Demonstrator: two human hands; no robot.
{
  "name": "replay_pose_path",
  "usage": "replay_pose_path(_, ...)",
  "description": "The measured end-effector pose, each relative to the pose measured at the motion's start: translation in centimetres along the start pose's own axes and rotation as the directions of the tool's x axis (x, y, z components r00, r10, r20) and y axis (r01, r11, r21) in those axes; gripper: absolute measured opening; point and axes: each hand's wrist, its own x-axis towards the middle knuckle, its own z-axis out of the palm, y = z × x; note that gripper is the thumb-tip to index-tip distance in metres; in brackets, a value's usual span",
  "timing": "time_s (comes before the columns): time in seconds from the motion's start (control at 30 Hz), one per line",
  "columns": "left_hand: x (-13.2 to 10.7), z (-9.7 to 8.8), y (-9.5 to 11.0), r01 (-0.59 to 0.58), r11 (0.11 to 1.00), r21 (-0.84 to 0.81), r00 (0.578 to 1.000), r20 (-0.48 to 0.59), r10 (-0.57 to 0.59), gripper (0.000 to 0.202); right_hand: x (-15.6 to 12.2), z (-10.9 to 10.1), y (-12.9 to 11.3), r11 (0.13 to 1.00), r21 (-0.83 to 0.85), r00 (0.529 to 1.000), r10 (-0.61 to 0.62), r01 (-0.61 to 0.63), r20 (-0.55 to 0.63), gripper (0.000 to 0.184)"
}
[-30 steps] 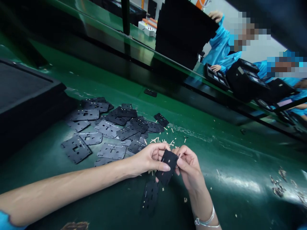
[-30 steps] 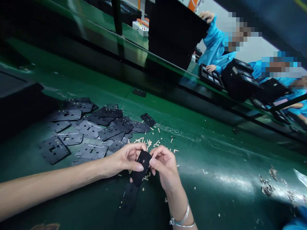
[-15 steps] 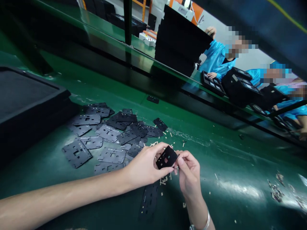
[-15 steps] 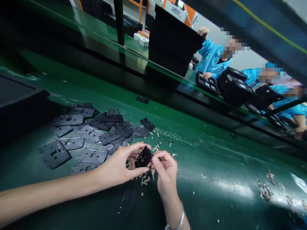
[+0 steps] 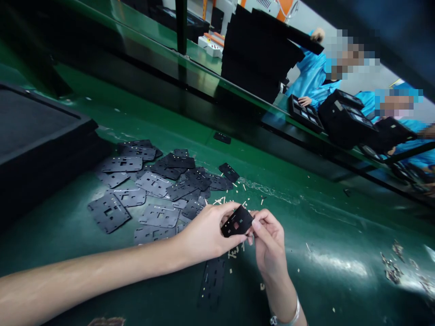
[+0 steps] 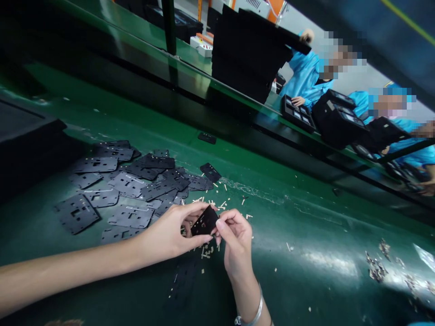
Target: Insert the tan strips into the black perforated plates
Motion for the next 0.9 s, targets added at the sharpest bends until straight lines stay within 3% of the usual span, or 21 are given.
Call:
replay_pose_path(0.33, -0.52, 0.17, -0.57, -0.165, 0.966, 0.199, 0.974, -0.119, 0.191, 0.047, -0.2, 0.29, 0.19, 0.991, 0.137, 0.998, -0.012, 0.005, 0.053, 0.011)
replay_pose_path(0.7, -0.59, 0.07, -0.43, -0.152, 0.929, 0.339, 0.968, -0.14, 0.209, 0.046, -0.22, 0.34, 0.28, 0.997, 0.058, 0.998, -0.048, 0.047, 0.027, 0.009)
replay_pose_path(0.9, -0.45, -0.2, -0.69, -0.294, 0.819, 0.492, 0.911, -0.116, 0.397, 0.046, 0.09, -0.17, 0.03, 0.996, 0.083, 0.993, 0.006, -0.016, 0.12, 0.013)
